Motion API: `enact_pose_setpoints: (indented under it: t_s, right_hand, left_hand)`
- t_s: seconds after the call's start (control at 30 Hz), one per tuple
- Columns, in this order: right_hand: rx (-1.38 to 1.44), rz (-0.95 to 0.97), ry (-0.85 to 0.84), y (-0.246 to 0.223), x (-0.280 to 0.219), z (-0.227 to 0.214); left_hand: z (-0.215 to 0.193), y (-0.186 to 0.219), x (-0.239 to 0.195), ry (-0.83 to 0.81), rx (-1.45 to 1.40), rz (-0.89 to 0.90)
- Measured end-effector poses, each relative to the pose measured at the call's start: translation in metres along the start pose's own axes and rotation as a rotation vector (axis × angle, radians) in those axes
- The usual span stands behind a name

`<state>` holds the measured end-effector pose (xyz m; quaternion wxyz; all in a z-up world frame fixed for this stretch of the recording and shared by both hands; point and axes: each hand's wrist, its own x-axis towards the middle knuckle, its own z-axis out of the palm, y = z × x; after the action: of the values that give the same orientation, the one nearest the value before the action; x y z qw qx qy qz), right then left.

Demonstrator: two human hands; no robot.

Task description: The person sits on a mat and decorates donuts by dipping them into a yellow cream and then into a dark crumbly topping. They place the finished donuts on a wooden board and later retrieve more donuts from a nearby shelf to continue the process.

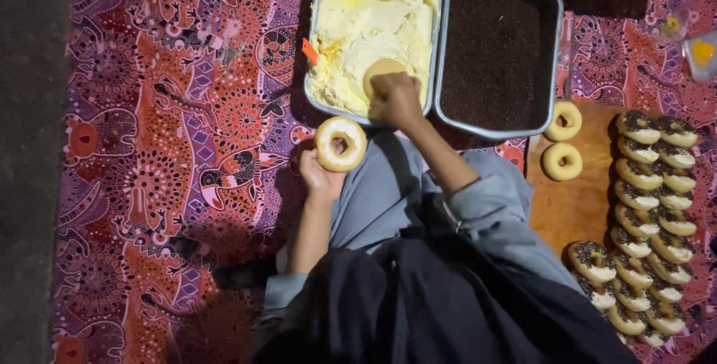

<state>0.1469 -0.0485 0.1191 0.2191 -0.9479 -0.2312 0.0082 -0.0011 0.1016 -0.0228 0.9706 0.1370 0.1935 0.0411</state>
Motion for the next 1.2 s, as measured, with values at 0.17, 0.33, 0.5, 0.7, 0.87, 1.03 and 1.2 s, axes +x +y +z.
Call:
enact_pose_setpoints:
  t_s: [0.17,0.33,0.5,0.7,0.87,1.03,1.2]
  right_hand:
    - [0.593,-0.319,-0.109,0.005,-0.040,-0.002]
    - [0.435,-0.463,0.016,0.007,-0.092,-0.022]
    - [0.647,-0.311,0.051,0.015,-0.118,-0.044]
    - [1.674,0.638,-0.201,0.015,-0.147,-0.044]
    - [1.193,0.091,0.194,0.030,-0.144,-0.048]
    - [0.483,0.098,0.160,0.048,-0.149,-0.061]
    - [0.477,-0.189,0.196,0.061,-0.145,-0.070]
  left_hand:
    - [0.035,0.008,-0.011,0.105,0.009,-0.085]
    - [0.053,0.010,-0.026,0.014,0.121,-0.193]
    - [0.073,-0.022,-0.032,-0.084,0.145,-0.177]
    - [0.087,-0.042,-0.043,-0.402,1.094,0.526]
    - [0.100,-0.063,-0.042,-0.208,0.813,0.241]
    - [0.091,-0.066,-0.043,-0.213,0.350,-0.115]
    - [0.088,-0.075,-0.025,-0.122,0.327,-0.243]
